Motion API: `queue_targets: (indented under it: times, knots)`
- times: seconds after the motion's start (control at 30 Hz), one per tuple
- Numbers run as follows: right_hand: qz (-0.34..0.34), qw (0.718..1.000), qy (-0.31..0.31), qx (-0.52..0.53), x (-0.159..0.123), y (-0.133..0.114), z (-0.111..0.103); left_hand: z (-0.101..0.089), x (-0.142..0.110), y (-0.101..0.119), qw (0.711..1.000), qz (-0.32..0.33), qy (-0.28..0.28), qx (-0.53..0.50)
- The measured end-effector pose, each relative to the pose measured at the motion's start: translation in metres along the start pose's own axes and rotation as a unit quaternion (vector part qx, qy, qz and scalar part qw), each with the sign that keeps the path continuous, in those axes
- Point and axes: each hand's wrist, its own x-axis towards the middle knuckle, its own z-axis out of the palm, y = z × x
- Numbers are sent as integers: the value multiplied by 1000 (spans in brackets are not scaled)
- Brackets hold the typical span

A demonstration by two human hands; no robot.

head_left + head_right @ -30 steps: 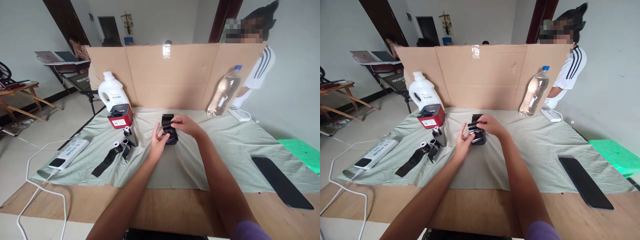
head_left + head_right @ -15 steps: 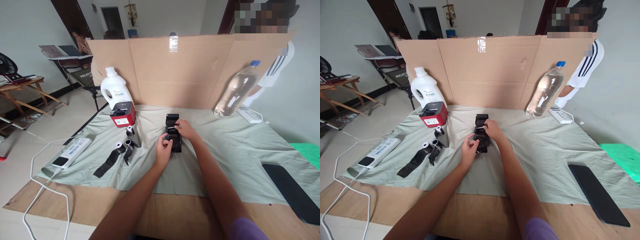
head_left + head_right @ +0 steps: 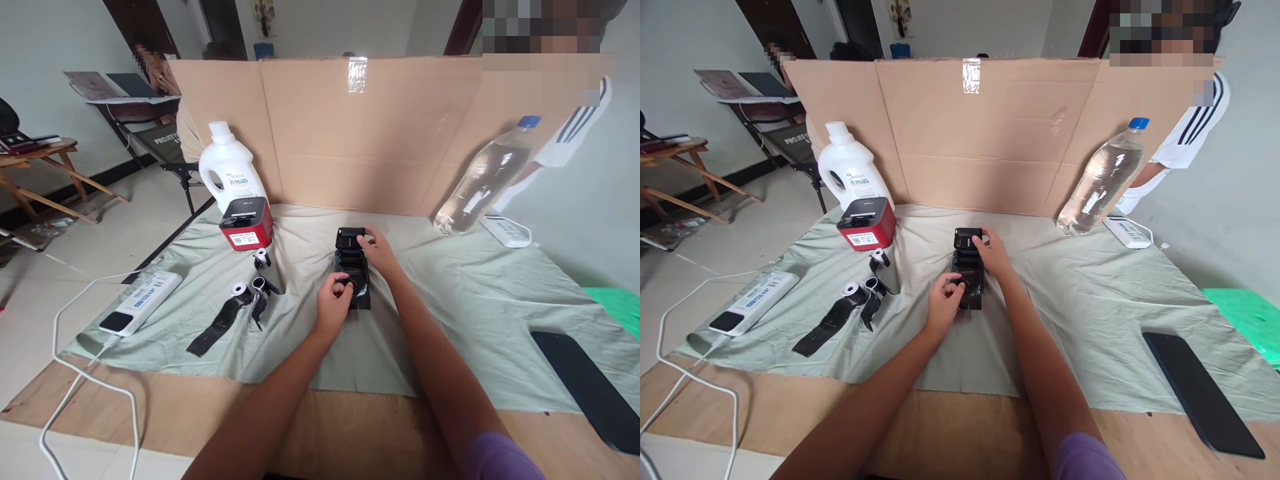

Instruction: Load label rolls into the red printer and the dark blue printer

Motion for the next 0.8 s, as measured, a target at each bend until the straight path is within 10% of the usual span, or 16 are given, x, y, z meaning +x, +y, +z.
queue_targets:
  times: [0.2, 0.53, 0.8]
  knots:
    - [-49, 974, -209, -73, -5, -4, -19, 0, -1, 1, 1000, -3, 5, 5]
    - [172, 967, -188, -6, -12, -6, -12, 1, -1, -1, 1000, -3, -4, 6]
    - [149, 971, -160, -94, -8, -30, -24, -8, -3, 26, 987, 139, 79, 23]
